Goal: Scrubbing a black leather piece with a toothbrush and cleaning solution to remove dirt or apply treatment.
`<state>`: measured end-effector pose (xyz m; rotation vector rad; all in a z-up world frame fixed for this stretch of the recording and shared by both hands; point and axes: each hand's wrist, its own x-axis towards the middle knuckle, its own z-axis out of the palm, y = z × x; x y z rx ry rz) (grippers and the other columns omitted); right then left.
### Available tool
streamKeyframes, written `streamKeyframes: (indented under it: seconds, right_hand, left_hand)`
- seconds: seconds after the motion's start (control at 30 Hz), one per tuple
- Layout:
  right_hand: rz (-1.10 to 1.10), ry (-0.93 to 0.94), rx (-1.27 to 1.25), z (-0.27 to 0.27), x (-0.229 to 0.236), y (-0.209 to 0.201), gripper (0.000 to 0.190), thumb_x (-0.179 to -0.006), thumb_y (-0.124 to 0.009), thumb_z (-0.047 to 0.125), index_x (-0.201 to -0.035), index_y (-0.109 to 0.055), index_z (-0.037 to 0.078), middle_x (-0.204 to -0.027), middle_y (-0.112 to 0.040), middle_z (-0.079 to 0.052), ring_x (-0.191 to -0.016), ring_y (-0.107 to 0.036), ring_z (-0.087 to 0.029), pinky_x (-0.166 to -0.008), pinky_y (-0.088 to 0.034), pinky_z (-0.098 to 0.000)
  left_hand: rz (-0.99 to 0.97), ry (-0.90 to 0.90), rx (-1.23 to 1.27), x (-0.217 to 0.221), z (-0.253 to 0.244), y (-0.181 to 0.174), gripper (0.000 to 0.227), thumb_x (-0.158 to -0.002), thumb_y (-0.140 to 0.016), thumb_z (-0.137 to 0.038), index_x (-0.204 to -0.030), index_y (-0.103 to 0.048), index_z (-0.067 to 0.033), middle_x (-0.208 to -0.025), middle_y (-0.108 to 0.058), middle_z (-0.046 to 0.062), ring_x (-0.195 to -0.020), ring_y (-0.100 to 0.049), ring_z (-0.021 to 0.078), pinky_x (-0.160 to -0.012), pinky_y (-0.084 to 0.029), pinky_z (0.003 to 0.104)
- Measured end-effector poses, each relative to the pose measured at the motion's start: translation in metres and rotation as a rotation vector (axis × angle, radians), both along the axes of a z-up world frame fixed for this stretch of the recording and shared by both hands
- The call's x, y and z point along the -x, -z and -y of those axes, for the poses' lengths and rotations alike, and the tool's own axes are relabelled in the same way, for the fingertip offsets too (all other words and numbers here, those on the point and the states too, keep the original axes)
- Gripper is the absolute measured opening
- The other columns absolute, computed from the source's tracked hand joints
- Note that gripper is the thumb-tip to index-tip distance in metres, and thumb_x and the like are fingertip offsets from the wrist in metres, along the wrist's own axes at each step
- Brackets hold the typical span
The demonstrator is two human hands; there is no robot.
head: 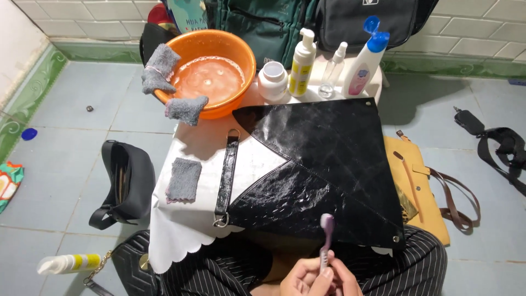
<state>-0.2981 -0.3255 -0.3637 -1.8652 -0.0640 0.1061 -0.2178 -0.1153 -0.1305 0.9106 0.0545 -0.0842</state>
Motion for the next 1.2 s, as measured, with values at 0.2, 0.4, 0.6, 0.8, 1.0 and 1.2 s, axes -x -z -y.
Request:
streamKeyframes:
  seconds: [0.2, 0.4, 0.6, 0.8, 1.0, 1.2]
  right_hand:
    - [-0.214, 0.166, 0.330, -0.091, -0.099, -0.280, 0.054, -0.087, -0.058, 0.017, -0.142, -0.057, 0.014, -0.135, -0.072, -0.009, -0.128, -0.070, -0.016, -0.109, -0.051, -0.0315]
    - [0.201, 0.432, 0.593, -0.114, -0.116, -0.339, 0.046, -0.076, -0.068, -0.002, -0.122, -0.071, 0.000, -0.057, -0.067, -0.007, -0.034, -0.047, -0.009, -0.032, -0.034, -0.0244]
    - [0.196, 0.466, 0.593, -0.120, -0.116, -0.338, 0.042, -0.076, -0.069, -0.001, -0.118, -0.074, 0.004, -0.058, -0.074, -0.008, -0.034, -0.055, -0.010, -0.033, -0.040, -0.0244]
    - [0.161, 0.291, 0.450, -0.108, -0.114, -0.323, 0.041, -0.075, -0.071, 0.005, -0.114, -0.078, 0.011, -0.058, -0.082, -0.004, -0.034, -0.060, -0.004, -0.034, -0.044, -0.0176]
    - [0.183, 0.295, 0.422, -0.107, -0.110, -0.319, 0.039, -0.066, -0.074, 0.003, -0.101, -0.085, 0.014, -0.088, -0.089, -0.005, -0.066, -0.089, -0.008, -0.062, -0.071, -0.0176]
    - [0.198, 0.358, 0.502, -0.096, -0.106, -0.303, 0.044, -0.065, -0.076, 0.003, -0.107, -0.081, 0.015, -0.086, -0.086, -0.010, -0.063, -0.088, -0.012, -0.061, -0.071, -0.0201]
  left_hand:
    - [-0.084, 0.008, -0.179, -0.015, -0.037, -0.009, 0.040, -0.085, -0.076, -0.006, -0.123, -0.071, 0.0037, -0.114, -0.083, 0.023, -0.112, -0.081, 0.0274, -0.102, -0.061, 0.039]
    - [-0.624, -0.149, -0.160, -0.048, -0.108, -0.021, 0.056, -0.084, -0.070, -0.006, -0.137, -0.055, 0.0058, -0.119, -0.076, 0.029, -0.088, -0.076, 0.0315, -0.072, -0.062, 0.040]
    - [-0.636, -0.304, -0.078, -0.069, -0.129, -0.036, 0.030, -0.095, -0.066, -0.010, -0.115, -0.060, 0.0124, -0.098, -0.070, 0.029, -0.083, -0.068, 0.0307, -0.065, -0.053, 0.036]
    - [-0.661, -0.313, -0.066, -0.076, -0.129, -0.033, 0.028, -0.095, -0.068, -0.010, -0.109, -0.061, 0.0140, -0.091, -0.067, 0.030, -0.076, -0.066, 0.0322, -0.064, -0.052, 0.037]
    - [-0.655, -0.345, -0.058, -0.078, -0.128, -0.029, 0.027, -0.096, -0.069, -0.011, -0.103, -0.061, 0.0142, -0.084, -0.065, 0.028, -0.073, -0.065, 0.0315, -0.064, -0.052, 0.037]
    - [-0.662, -0.355, -0.081, -0.079, -0.127, -0.021, 0.030, -0.095, -0.070, -0.013, -0.105, -0.060, 0.0138, -0.083, -0.065, 0.028, -0.073, -0.066, 0.0317, -0.065, -0.052, 0.037]
